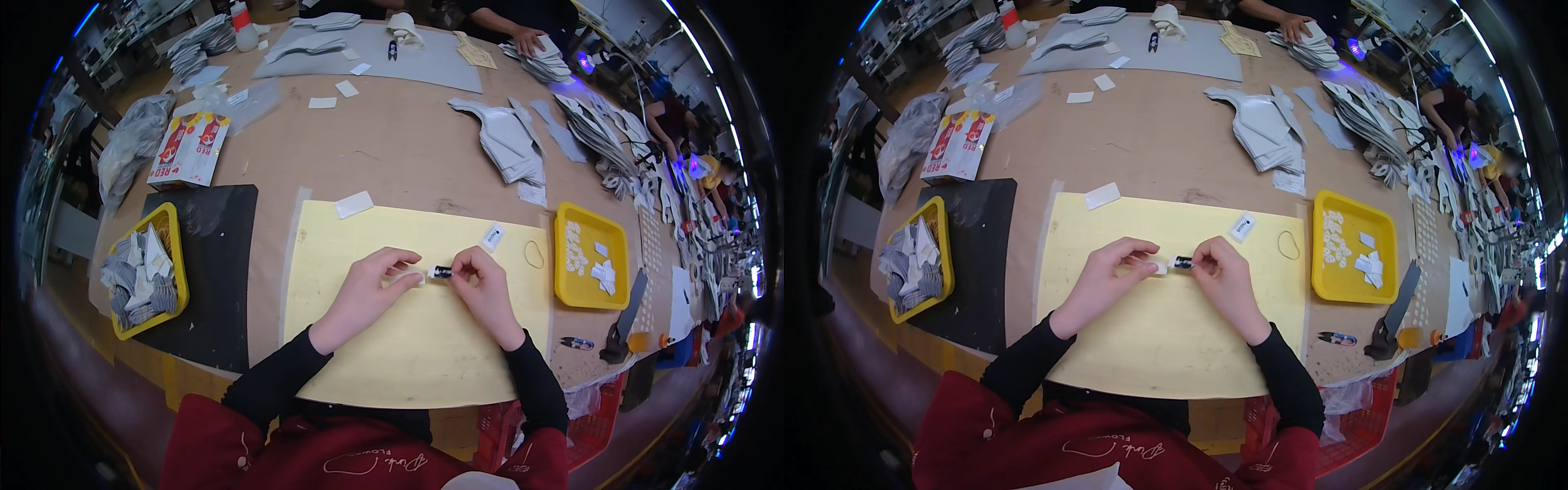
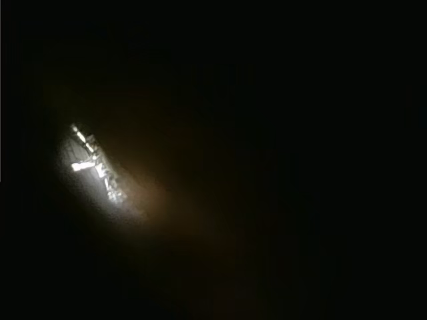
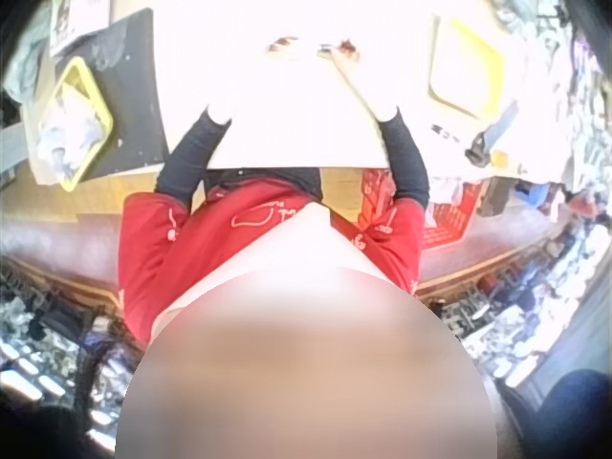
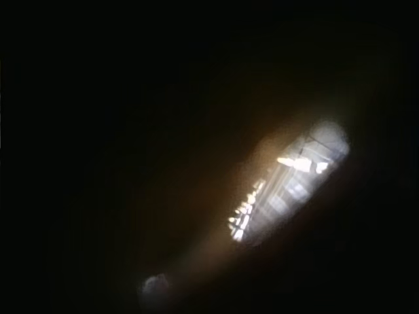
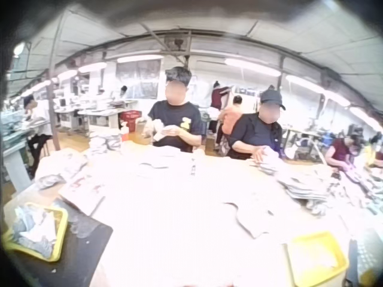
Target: The person attaches small white labels to light-colored fabric pieces at a workbench. They pick up labels and fabric, press the labels onto the fabric, and place the labeled pieces into a yellow tray. Other workers are visible in the background performing similar tasks.
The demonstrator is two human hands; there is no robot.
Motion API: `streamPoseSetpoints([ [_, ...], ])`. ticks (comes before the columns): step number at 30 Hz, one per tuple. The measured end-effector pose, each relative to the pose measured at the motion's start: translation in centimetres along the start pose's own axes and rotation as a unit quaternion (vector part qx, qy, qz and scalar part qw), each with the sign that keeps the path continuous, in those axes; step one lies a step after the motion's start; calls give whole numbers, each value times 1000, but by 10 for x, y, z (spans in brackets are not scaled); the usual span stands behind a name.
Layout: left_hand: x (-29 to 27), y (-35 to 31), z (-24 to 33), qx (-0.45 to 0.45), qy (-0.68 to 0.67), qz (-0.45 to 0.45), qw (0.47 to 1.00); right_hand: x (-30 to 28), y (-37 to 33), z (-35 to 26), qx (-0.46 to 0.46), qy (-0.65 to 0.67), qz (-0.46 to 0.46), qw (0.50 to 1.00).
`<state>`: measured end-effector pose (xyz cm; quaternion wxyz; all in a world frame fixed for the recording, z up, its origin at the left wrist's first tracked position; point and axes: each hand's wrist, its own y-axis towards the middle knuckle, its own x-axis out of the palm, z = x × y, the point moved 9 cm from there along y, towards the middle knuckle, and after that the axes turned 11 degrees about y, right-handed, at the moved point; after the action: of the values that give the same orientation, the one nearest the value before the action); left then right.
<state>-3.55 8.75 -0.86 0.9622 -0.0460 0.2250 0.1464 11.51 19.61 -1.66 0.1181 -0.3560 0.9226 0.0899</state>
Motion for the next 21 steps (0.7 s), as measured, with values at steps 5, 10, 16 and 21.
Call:
streamPoseSetpoints([
  [5,18,-6,6,12,-44,-73,996,24,-17,-23,-22,24,-44,998],
  [10,17,-5,-2,-34,-117,-84,989,24,-19,-27,-30,67,-16,997],
  [16,20,-7,-10,-68,-195,-105,973,17,-25,-55,-165,16,8,986],
  [21,7,-1,-18,-77,-217,-54,972,23,-41,-84,-326,-93,0,941],
])
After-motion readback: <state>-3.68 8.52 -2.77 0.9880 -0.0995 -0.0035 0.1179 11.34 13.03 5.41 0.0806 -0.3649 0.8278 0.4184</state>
